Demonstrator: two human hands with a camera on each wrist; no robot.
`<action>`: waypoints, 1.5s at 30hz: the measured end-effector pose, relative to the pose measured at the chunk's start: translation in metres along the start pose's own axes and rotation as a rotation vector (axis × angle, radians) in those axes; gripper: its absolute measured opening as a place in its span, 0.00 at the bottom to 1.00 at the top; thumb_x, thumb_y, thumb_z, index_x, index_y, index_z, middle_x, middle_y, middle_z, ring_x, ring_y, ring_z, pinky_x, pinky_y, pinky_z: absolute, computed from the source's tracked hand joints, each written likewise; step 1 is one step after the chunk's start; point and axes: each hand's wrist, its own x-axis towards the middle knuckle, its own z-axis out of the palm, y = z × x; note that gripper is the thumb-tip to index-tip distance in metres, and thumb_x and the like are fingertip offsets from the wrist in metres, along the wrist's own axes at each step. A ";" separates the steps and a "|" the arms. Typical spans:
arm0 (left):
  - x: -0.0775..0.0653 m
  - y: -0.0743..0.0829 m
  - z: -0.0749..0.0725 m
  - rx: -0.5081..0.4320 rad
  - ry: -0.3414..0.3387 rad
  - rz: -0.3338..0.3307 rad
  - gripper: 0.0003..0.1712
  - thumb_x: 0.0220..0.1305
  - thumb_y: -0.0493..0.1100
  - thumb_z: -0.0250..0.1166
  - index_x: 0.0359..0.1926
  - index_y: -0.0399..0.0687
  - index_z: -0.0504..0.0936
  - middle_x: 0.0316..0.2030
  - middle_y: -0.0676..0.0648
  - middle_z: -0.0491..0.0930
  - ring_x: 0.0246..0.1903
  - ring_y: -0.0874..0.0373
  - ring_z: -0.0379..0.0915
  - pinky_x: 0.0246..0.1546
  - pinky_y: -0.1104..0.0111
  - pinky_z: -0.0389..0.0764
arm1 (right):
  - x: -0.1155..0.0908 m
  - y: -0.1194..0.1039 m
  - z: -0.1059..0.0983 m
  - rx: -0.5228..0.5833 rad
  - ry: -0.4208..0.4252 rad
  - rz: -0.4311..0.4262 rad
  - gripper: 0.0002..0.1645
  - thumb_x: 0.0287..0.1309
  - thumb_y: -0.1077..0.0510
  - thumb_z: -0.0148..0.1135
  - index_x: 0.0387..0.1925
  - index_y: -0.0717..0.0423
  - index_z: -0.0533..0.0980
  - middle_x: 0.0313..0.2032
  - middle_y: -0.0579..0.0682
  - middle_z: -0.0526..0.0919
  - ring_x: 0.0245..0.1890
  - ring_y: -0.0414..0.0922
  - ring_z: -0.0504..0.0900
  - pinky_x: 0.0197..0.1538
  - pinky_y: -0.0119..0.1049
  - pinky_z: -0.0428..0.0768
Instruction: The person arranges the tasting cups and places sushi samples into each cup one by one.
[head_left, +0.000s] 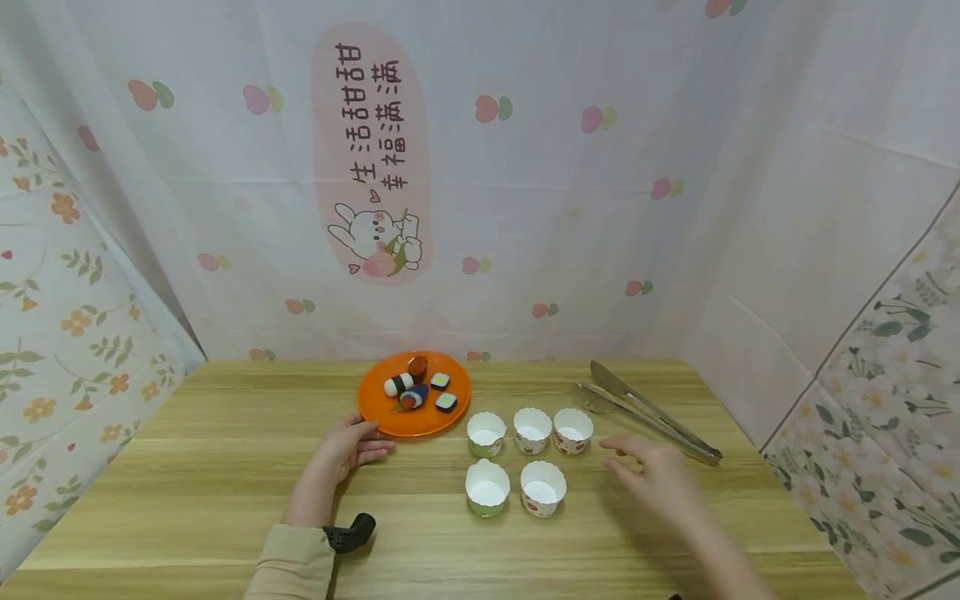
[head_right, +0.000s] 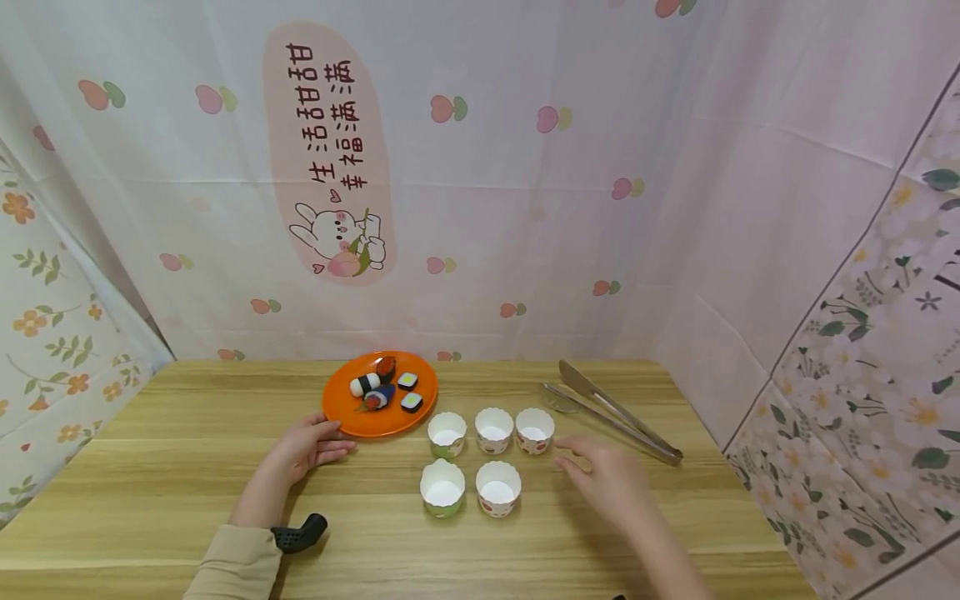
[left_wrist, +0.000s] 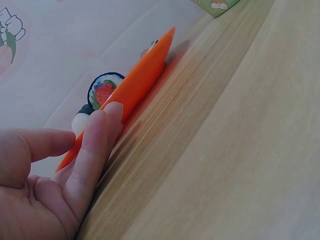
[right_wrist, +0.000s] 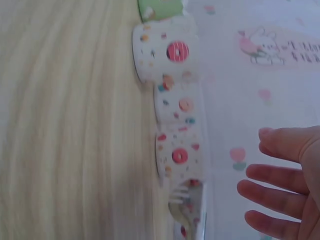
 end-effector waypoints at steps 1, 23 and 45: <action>0.000 0.000 0.000 -0.001 -0.003 0.002 0.24 0.75 0.36 0.45 0.65 0.26 0.54 0.33 0.39 0.80 0.32 0.52 0.83 0.35 0.65 0.84 | 0.001 0.003 -0.001 0.003 0.000 0.006 0.16 0.43 0.64 0.75 0.39 0.54 0.83 0.36 0.48 0.86 0.32 0.46 0.84 0.30 0.38 0.82; 0.004 -0.002 -0.001 0.012 0.043 -0.023 0.24 0.75 0.35 0.45 0.66 0.28 0.54 0.33 0.39 0.80 0.31 0.53 0.83 0.34 0.65 0.84 | -0.004 0.059 -0.018 0.038 -0.119 0.323 0.39 0.59 0.54 0.66 0.64 0.71 0.62 0.60 0.73 0.65 0.58 0.71 0.64 0.58 0.67 0.64; 0.002 0.001 0.002 0.016 0.053 -0.030 0.24 0.75 0.36 0.45 0.65 0.27 0.55 0.32 0.40 0.80 0.30 0.53 0.83 0.34 0.65 0.84 | -0.003 0.099 -0.004 0.040 -0.212 0.353 0.52 0.59 0.48 0.65 0.69 0.75 0.49 0.65 0.78 0.52 0.62 0.75 0.53 0.60 0.69 0.55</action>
